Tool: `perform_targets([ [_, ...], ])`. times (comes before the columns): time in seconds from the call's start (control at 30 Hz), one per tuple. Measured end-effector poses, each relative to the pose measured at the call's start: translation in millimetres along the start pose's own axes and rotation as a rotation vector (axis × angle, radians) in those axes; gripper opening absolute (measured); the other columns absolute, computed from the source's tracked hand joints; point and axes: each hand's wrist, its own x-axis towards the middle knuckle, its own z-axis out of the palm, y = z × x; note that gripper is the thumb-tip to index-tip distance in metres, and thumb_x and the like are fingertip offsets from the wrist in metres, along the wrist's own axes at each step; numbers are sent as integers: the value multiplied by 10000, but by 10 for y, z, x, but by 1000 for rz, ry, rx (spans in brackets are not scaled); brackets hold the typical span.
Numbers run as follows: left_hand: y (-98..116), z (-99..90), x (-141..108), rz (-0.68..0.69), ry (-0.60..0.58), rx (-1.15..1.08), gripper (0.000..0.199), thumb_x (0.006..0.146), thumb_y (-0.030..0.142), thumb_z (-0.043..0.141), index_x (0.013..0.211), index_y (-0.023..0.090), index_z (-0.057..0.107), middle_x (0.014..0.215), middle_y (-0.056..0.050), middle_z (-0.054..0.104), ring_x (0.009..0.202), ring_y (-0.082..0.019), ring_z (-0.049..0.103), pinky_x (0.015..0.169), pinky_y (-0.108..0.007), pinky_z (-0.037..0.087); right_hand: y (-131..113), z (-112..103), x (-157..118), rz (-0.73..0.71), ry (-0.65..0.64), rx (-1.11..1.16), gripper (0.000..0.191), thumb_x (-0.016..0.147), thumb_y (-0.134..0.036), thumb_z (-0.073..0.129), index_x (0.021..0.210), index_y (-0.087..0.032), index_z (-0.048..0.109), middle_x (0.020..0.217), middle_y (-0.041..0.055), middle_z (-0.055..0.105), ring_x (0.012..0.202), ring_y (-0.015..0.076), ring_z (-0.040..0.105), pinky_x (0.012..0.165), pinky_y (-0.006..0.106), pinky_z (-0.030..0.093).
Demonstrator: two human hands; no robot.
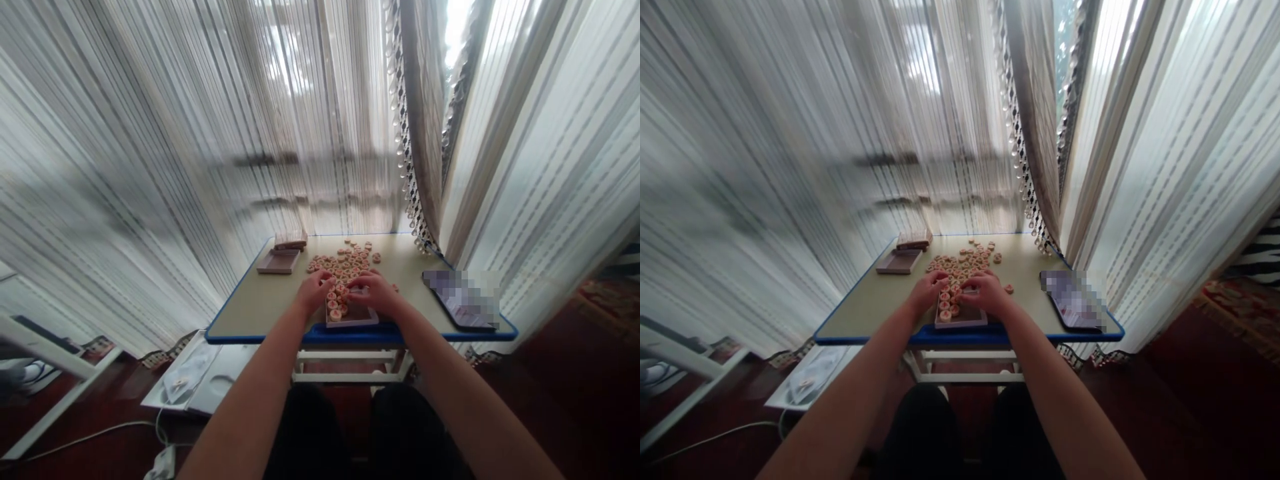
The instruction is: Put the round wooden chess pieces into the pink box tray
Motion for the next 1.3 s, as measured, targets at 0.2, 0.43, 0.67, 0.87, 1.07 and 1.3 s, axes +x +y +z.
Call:
perform_targets([
  [0.2,-2,8,3,-20,-20,39,326,820,398,408,777,172,638,757,-26,658,732,-167,578,705,-283,444,-11,17,-13,-29,-37,-7,257,678,-439,695,805,-219,739,743,37,629,785,185,507,802,328,390],
  [0.43,1,5,-4,-35,2,48,347,820,390,398,717,161,638,741,-44,666,715,-174,579,686,-289,443,1,50,-14,-42,-35,-7,244,693,-437,681,803,-230,750,712,40,623,771,184,515,774,314,407],
  [0.67,68,-7,-18,-62,1,53,334,813,380,395,697,172,629,729,-38,663,710,-169,573,685,-277,443,-7,52,-7,-48,-38,-40,269,685,-457,689,815,-229,747,745,45,638,799,194,523,784,317,401],
  [0.87,10,10,-1,-46,-8,70,362,833,375,361,714,170,634,749,-49,665,721,-171,578,690,-282,443,8,53,-21,-65,-42,-21,254,704,-448,683,819,-230,744,734,37,623,755,169,527,829,330,378],
  [1.07,-39,33,3,-41,-12,50,378,842,369,344,734,162,642,770,-62,673,732,-178,587,698,-288,450,-14,10,-56,-58,-29,12,153,719,-348,677,732,-209,737,685,37,605,745,172,510,783,317,390],
  [1.3,-21,31,1,-57,-29,70,373,853,334,329,748,158,641,797,-61,676,758,-170,590,736,-285,458,-78,-52,-81,-108,-10,81,142,745,-183,595,738,-186,737,644,33,601,732,170,503,734,299,400],
])
